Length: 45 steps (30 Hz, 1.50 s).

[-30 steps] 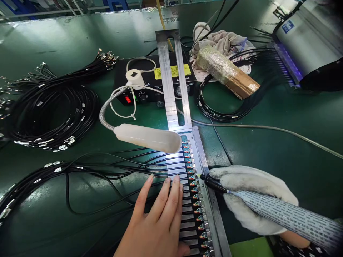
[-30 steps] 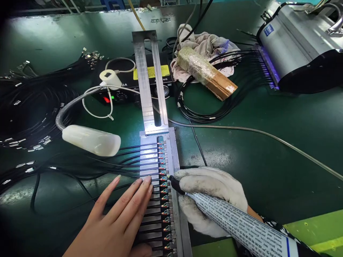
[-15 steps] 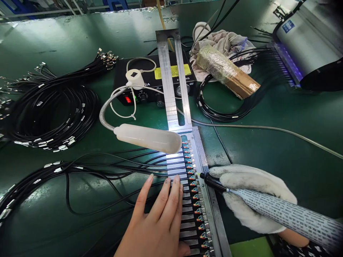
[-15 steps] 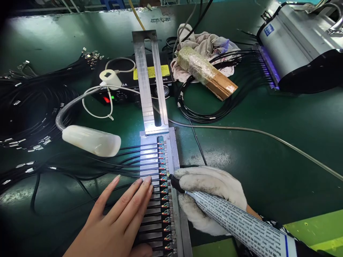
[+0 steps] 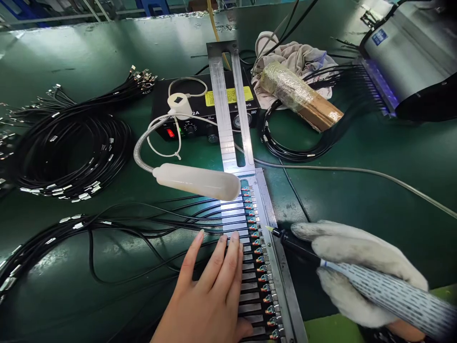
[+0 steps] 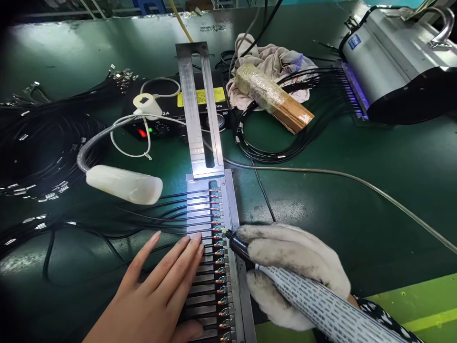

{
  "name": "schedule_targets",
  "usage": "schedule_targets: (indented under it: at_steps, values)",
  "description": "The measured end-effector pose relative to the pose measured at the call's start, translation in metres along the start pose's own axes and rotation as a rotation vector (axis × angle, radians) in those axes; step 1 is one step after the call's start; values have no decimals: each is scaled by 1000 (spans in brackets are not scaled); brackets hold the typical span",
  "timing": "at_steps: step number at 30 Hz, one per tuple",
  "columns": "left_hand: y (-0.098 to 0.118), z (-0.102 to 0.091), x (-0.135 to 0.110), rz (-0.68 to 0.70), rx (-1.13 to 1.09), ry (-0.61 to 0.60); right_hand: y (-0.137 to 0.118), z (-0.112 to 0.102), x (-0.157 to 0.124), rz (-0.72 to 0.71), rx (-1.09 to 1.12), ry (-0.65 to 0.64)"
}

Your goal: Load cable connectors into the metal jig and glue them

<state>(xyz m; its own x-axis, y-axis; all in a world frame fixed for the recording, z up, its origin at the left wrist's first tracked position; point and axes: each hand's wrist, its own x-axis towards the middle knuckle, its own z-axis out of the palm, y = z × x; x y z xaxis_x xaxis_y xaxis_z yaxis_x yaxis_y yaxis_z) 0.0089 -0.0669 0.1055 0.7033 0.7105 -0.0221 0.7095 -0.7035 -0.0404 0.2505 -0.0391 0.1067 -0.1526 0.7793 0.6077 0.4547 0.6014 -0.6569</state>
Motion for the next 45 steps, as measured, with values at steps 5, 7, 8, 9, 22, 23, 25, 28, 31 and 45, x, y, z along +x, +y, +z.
schedule_targets:
  at_steps: [5,7,8,9,22,23,25,28,31,45]
  values:
    - [0,-2,-1,-8,3,-7,-2,-2,-11,-2,-62,-112]
    - [0,-1,-1,-10,6,-13,1,1,-16,-16,-68,-117]
    - [0,-1,-1,-10,8,-15,3,2,-17,-20,-68,-120]
    - [0,-1,0,-12,9,-18,4,4,-18,-25,-67,-123]
    - [0,-2,-2,-12,-14,-44,6,3,-16,4,-47,-134]
    - [0,-3,-2,-18,-15,-46,6,2,-17,8,-46,-137]
    - [0,-3,-1,-21,-18,-43,6,2,-19,9,-38,-138]
    - [1,-3,0,-24,-18,-28,6,1,-20,-4,-32,-132]
    - [1,-3,1,-23,-16,-18,6,1,-19,-9,-44,-146]
    - [1,-3,-1,-13,-11,-50,4,1,-18,5,-53,-132]
